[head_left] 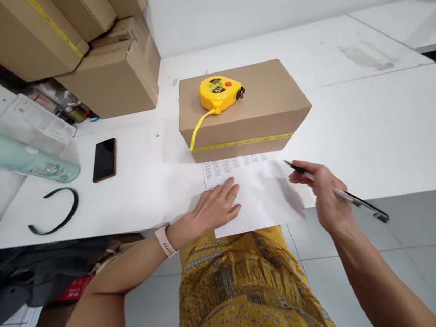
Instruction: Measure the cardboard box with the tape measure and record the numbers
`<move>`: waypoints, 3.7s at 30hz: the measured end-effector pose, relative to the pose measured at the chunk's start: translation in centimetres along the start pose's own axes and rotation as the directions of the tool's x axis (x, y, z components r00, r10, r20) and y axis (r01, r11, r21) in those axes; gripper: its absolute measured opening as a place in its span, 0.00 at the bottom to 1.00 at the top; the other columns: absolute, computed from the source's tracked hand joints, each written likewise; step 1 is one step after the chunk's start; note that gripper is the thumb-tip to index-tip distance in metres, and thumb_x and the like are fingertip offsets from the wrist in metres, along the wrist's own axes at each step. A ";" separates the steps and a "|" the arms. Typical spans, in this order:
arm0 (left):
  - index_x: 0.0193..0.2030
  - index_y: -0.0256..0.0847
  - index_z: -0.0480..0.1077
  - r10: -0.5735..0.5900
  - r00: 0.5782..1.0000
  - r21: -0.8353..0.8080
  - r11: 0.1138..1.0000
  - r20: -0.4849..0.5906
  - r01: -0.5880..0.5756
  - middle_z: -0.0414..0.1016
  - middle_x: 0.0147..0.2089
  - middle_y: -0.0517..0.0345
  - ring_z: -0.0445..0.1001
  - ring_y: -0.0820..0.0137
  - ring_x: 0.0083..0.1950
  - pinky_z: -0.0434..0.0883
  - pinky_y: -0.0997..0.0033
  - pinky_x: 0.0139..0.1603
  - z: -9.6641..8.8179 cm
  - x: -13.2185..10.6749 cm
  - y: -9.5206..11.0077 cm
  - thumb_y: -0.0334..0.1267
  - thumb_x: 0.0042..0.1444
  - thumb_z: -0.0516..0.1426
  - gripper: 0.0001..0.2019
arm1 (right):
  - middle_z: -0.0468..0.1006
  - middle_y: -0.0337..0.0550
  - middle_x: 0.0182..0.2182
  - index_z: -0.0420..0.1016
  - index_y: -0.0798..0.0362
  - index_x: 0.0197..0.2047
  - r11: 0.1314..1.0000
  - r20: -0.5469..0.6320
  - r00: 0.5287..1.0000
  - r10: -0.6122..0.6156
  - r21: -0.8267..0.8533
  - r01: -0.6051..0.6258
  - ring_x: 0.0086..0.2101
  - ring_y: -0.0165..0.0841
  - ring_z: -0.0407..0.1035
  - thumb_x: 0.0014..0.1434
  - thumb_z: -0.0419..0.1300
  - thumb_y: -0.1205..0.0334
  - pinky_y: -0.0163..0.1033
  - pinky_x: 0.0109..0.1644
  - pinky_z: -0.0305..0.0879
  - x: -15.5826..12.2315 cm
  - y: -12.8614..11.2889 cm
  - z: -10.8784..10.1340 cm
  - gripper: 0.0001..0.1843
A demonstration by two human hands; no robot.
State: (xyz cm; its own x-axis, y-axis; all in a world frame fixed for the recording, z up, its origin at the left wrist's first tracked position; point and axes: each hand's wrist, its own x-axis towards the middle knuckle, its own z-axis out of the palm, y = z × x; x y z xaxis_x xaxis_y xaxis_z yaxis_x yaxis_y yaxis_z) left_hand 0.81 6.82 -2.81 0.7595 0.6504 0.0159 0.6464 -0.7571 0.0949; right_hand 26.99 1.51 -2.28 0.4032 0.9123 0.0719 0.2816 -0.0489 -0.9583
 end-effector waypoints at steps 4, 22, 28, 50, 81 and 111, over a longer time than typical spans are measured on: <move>0.69 0.33 0.63 0.022 0.990 0.035 0.999 0.138 -0.027 0.59 0.75 0.33 0.78 0.51 0.58 0.76 0.59 0.49 0.2 1.0 0.6 0.49 0.71 0.50 0.28 | 0.79 0.41 0.30 0.80 0.48 0.38 0.989 0.199 0.974 0.108 0.080 -0.126 0.34 0.38 0.74 0.56 0.68 0.43 0.44 0.42 0.70 1.5 -1.4 3.7 0.17; 0.71 0.27 0.59 0.084 0.991 0.097 0.991 0.101 -0.094 0.54 0.75 0.23 0.80 0.61 0.37 0.73 0.63 0.30 0.2 2.7 1.1 0.54 0.68 0.50 0.34 | 0.72 0.33 0.23 0.67 0.48 0.33 0.988 0.290 0.956 -0.047 0.154 0.002 0.26 0.30 0.68 0.65 0.63 0.45 0.39 0.34 0.67 5.9 0.7 8.7 0.18; 0.69 0.26 0.63 0.120 0.984 0.088 0.987 0.129 -0.132 0.59 0.73 0.21 0.80 0.62 0.35 0.71 0.65 0.28 -0.4 2.9 0.8 0.51 0.69 0.49 0.32 | 0.74 0.36 0.28 0.72 0.48 0.37 0.989 0.311 0.948 -0.067 0.145 0.022 0.26 0.29 0.68 0.61 0.68 0.50 0.37 0.29 0.65 5.9 1.6 8.7 0.13; 0.65 0.25 0.66 0.149 0.989 0.127 0.981 0.002 -0.148 0.67 0.66 0.19 0.78 0.63 0.32 0.70 0.66 0.26 1.1 2.6 0.9 0.52 0.69 0.50 0.30 | 0.61 0.29 0.18 0.62 0.48 0.29 0.957 0.284 0.934 -0.216 -0.127 0.260 0.19 0.25 0.54 0.64 0.61 0.60 0.33 0.22 0.52 5.7 1.1 8.6 0.14; 0.65 0.25 0.66 0.137 0.990 0.099 0.985 0.027 -0.139 0.66 0.67 0.19 0.79 0.63 0.32 0.71 0.65 0.27 0.6 2.6 0.8 0.51 0.69 0.50 0.30 | 0.60 0.30 0.19 0.61 0.48 0.28 0.962 0.252 0.943 -0.218 -0.105 0.251 0.20 0.26 0.54 0.63 0.61 0.61 0.34 0.23 0.52 5.7 1.1 8.7 0.14; 0.65 0.25 0.66 0.130 0.991 0.096 0.986 0.041 -0.133 0.67 0.67 0.21 0.79 0.62 0.32 0.70 0.65 0.27 0.6 2.6 0.9 0.51 0.69 0.50 0.30 | 0.62 0.31 0.20 0.62 0.49 0.27 0.974 0.247 0.951 -0.183 -0.089 0.211 0.22 0.26 0.56 0.61 0.62 0.63 0.34 0.24 0.54 5.8 0.8 8.7 0.14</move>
State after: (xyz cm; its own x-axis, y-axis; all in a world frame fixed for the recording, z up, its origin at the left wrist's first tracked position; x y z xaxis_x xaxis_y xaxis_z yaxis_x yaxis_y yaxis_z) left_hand 3.41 7.80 -3.26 0.8393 0.5435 -0.0123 0.5435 -0.8394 -0.0045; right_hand 21.99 10.25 -5.06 0.1168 0.9775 0.1757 0.4364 0.1084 -0.8932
